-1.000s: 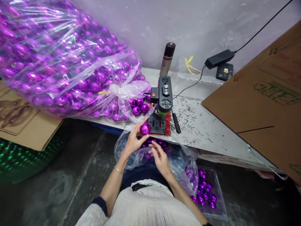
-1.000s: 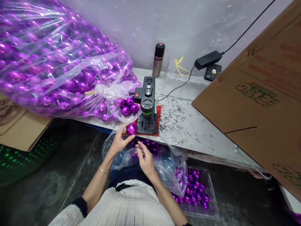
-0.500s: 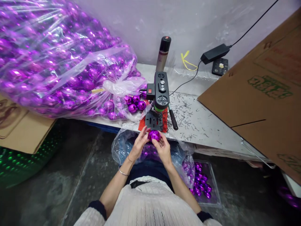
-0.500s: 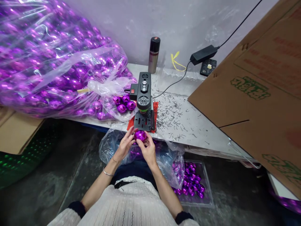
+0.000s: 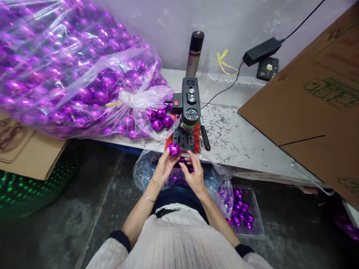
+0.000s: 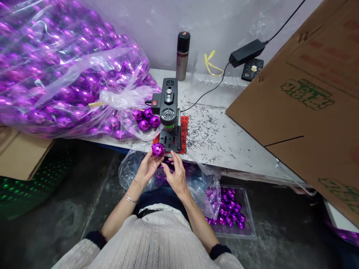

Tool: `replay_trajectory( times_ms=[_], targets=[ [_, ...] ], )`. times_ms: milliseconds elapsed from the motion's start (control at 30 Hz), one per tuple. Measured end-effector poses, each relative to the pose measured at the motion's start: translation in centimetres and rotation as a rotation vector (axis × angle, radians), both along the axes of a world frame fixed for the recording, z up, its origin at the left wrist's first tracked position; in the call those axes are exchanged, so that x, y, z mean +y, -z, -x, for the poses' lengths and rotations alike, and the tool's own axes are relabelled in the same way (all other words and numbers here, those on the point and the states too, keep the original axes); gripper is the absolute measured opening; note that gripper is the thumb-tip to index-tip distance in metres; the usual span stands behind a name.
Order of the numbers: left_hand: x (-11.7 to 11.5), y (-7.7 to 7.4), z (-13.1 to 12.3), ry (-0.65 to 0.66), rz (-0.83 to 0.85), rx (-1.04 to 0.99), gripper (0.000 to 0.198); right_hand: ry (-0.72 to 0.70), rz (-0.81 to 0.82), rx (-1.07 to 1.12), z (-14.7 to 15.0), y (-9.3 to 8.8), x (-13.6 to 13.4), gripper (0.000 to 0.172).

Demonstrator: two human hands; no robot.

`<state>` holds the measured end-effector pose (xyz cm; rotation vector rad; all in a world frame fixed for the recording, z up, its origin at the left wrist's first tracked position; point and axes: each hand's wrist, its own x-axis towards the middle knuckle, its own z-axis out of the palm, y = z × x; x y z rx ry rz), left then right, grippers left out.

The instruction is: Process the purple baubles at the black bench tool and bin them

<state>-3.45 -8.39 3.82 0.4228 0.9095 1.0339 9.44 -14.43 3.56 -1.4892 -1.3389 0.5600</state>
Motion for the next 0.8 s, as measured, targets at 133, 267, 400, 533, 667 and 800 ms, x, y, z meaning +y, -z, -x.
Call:
replay_trajectory(
  times_ms=[133,267,400,533,667,800],
  targets=[
    [2.2,0.3,0.0,-0.109,-0.166,0.234,0.053,-0.044,0.036,-0.015,-1.3,1.0,-1.1,0.031],
    [4.7,0.8,-1.1,-0.117,-0.424,0.512,0.067,-0.079,0.040,-0.112,-2.2,2.2,-2.3,0.027],
    [6.6,1.5,-1.9,-0.003,-0.603,0.813,0.059,-0.107,0.043,-0.201,-2.5,2.9,-3.4,0.027],
    [7.3,1.4,-1.6,0.064,-0.823,1.069,0.054,-0.107,0.039,-0.239,-2.4,3.3,-4.1,0.027],
    [7.6,1.2,-1.4,0.111,-0.965,1.193,0.055,-0.088,0.031,-0.266,-2.5,3.7,-4.3,0.027],
    [7.9,1.8,-2.3,0.092,-1.025,1.225,0.057,-0.083,-0.009,-0.278,-3.1,3.0,-3.8,0.026]
  ],
)
